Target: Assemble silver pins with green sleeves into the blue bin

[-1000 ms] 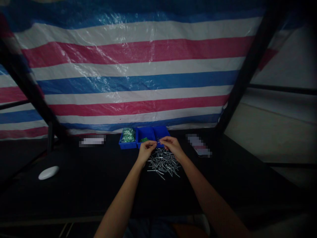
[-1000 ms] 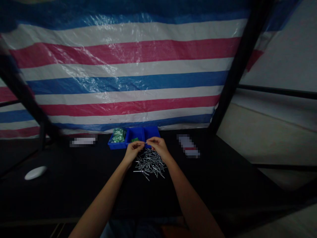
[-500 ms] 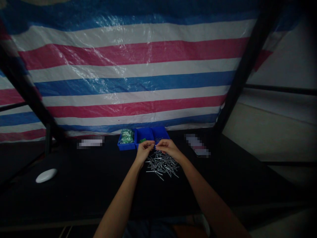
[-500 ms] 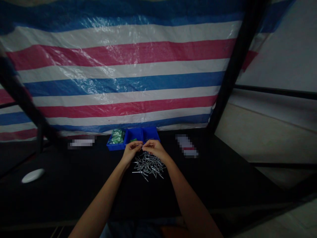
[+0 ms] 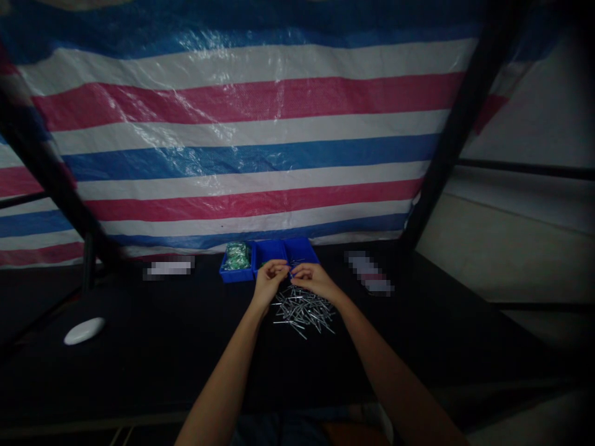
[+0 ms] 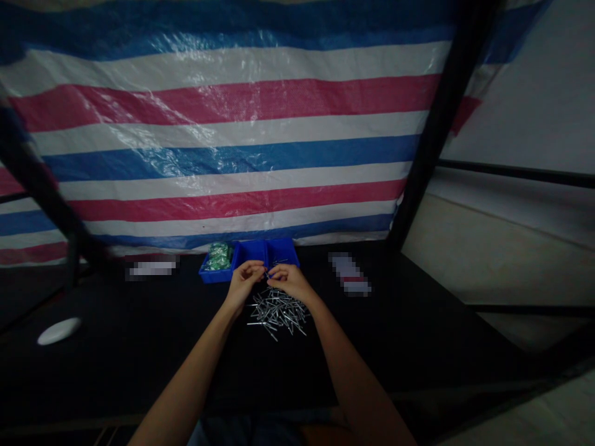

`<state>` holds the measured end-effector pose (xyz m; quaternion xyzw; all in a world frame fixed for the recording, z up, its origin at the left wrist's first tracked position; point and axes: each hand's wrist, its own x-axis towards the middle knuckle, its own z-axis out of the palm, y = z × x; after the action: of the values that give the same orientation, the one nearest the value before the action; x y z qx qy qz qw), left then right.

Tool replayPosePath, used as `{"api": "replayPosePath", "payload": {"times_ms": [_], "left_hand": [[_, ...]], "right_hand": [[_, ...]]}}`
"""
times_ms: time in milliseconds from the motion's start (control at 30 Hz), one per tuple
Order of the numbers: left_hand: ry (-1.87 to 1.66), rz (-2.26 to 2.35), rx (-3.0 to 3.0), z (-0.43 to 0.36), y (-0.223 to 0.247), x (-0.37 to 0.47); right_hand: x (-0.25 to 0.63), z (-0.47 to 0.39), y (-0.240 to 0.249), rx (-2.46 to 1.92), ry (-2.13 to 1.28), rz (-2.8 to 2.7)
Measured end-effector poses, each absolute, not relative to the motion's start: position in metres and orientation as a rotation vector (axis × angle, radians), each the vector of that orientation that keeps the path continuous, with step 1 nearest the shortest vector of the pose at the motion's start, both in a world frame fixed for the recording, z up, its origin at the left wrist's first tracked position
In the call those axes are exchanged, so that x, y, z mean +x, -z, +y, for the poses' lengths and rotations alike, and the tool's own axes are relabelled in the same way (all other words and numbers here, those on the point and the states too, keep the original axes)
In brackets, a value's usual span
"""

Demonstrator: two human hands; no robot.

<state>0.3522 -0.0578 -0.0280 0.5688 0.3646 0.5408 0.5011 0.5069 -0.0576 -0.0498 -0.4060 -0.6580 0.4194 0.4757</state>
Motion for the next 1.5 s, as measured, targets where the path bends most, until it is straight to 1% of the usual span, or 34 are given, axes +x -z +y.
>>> {"api": "replayPosePath", "payload": {"times_ms": [167,300,433,667,833,933,1033,1200,1367,1500], "left_hand": [[-1.265,0.855,1.49,-0.063,0.025,0.354],[-1.242,0.85,1.539,-0.065,0.024,0.355],[-1.271,0.869,1.533,-0.064,0.024,0.355],[-1.3,0.878,1.468,-0.06,0.024,0.353],[-1.274,0.895,1.564,-0.056,0.031,0.353],[-1.229,0.999,1.8,-0.057,0.035,0.351],[-1.098,1.091,2.102,-0.062,0.036,0.347],[-0.883,1.041,2.371,-0.07,0.036,0.343],[-0.815,0.99,2.522,-0.07,0.038,0.345],[-0.779,0.947,2.576,-0.072,0.038,0.347]], "right_hand": [[0.51,-0.054,0.05,-1.055,-0.819,-1.661],[0.511,-0.053,0.05,-1.071,-0.742,-1.633],[0.512,-0.054,0.048,-1.061,-0.764,-1.585],[0.518,-0.061,0.037,-1.054,-0.929,-1.388],[0.522,-0.06,0.036,-1.034,-0.931,-1.314],[0.524,-0.054,0.04,-1.056,-0.827,-1.317],[0.527,-0.049,0.044,-1.119,-0.614,-1.305],[0.53,-0.054,0.043,-1.241,-0.347,-1.337],[0.525,-0.058,0.041,-1.346,-0.217,-1.428],[0.522,-0.057,0.044,-1.36,-0.213,-1.469]]}}
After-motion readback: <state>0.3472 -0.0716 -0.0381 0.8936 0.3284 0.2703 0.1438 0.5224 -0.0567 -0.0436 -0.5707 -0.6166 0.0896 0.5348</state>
